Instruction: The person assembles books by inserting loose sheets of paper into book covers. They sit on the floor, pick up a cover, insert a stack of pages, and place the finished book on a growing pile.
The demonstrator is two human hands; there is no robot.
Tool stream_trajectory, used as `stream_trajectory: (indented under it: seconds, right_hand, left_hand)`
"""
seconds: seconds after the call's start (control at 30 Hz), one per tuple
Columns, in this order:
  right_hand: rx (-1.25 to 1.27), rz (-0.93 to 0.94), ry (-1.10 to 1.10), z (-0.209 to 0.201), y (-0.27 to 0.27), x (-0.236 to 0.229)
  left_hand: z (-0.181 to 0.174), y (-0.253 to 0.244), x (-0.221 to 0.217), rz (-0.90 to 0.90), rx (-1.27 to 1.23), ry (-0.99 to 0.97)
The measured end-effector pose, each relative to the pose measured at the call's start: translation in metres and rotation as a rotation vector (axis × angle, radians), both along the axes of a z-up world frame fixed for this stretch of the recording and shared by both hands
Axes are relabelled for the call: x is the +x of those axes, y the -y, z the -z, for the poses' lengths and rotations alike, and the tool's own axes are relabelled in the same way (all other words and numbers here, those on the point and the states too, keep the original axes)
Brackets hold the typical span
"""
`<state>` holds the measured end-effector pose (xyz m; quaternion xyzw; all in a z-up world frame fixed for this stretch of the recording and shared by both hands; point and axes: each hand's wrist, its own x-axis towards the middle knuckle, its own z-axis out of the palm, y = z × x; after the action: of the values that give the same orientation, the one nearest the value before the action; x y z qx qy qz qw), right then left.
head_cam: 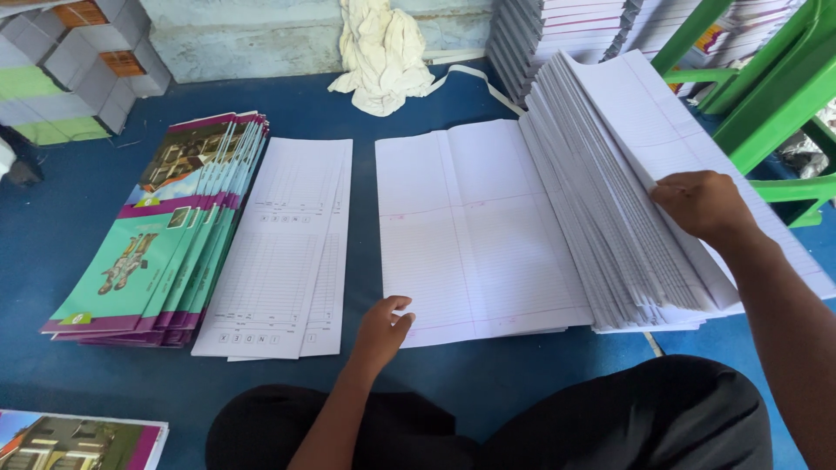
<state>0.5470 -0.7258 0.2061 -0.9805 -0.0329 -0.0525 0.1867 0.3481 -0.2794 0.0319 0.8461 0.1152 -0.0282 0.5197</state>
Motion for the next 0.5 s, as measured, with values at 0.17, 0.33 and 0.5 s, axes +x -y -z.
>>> stream_trajectory:
  seconds: [0.17,0.33,0.5]
  right_hand:
    - [-0.029,-0.063,0.045,-0.017,-0.026,-0.004]
    - [-0.008,-0.003,0.006,-0.033,-0.056,-0.012]
    - [-0.019,-0.006,-0.066,-0.037,-0.067,-0.020]
  left_hand:
    - [-0.007,0.010,0.004,-0.013,-0.169,-0.097]
    - [-0.018,0.022,0.002,-0.031,-0.328,-0.188]
    - [-0.026,0.028,-0.001,-0.064,-0.408,-0.214]
